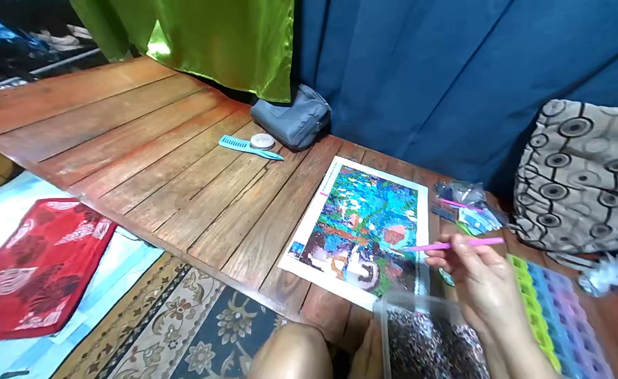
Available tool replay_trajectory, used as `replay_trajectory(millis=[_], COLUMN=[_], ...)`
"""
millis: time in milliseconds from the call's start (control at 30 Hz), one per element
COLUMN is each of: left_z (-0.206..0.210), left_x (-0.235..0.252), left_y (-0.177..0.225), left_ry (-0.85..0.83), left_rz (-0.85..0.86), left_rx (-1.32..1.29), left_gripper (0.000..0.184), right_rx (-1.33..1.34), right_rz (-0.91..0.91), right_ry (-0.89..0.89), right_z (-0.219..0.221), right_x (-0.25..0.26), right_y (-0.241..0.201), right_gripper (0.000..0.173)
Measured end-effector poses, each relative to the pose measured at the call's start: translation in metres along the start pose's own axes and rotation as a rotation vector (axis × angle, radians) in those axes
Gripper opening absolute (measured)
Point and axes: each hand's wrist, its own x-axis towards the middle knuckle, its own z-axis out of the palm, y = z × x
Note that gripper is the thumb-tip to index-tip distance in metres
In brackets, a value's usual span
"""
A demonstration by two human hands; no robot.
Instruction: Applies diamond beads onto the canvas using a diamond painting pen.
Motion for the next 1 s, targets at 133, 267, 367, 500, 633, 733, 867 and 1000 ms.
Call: replay_trajectory(millis=[133, 267, 367, 500, 633, 733, 867, 1000], left_z=[-0.001, -0.001, -0.002, -0.004, -0.005, -0.005, -0.004, -0.003], left_x=[-0.001, 0.001, 0.004, 0.005, 0.004, 0.004, 0.005, 0.004], left_y=[-0.006, -0.014, -0.015, -0.017, -0.020, -0.019, -0.028, -0.028], left_ry=[0.038, 0.032, 0.020, 0.016, 0.017, 0.017, 0.040, 0.043], left_rz=[0.025, 0.075, 0.073, 0.069, 0.079, 0.072, 0.120, 0.110], left_rx=[0.079, 0.127, 0.157, 0.186, 0.200, 0.198, 0.212, 0.215], left_gripper=[0.077, 0.077, 0.078, 0.078, 0.086, 0.088, 0.088, 0.087], right_rx=[-0.001, -0.088, -0.217, -0.376, -0.454, -0.468, -0.547, -0.604], right_rz=[-0.014, 0.014, 0.016, -0.017, 0.013, 0.010, -0.013, -0.021], right_ry=[0.118, 0.196, 0.149, 0.043, 0.024, 0.032, -0.039, -0.086], right_z=[-0.055, -0.091, -0.102, -0.104, -0.102, -0.100, -0.095, -0.089], right_x=[-0.047, -0.083, -0.097, -0.102, -0.103, -0.103, -0.102, -0.099], right_y=[-0.006, 0.011, 0.027, 0.038, 0.042, 0.042, 0.041, 0.041], right_gripper=[0.028, 0.023, 0.014, 0.021, 0.023, 0.018, 0.018, 0.017])
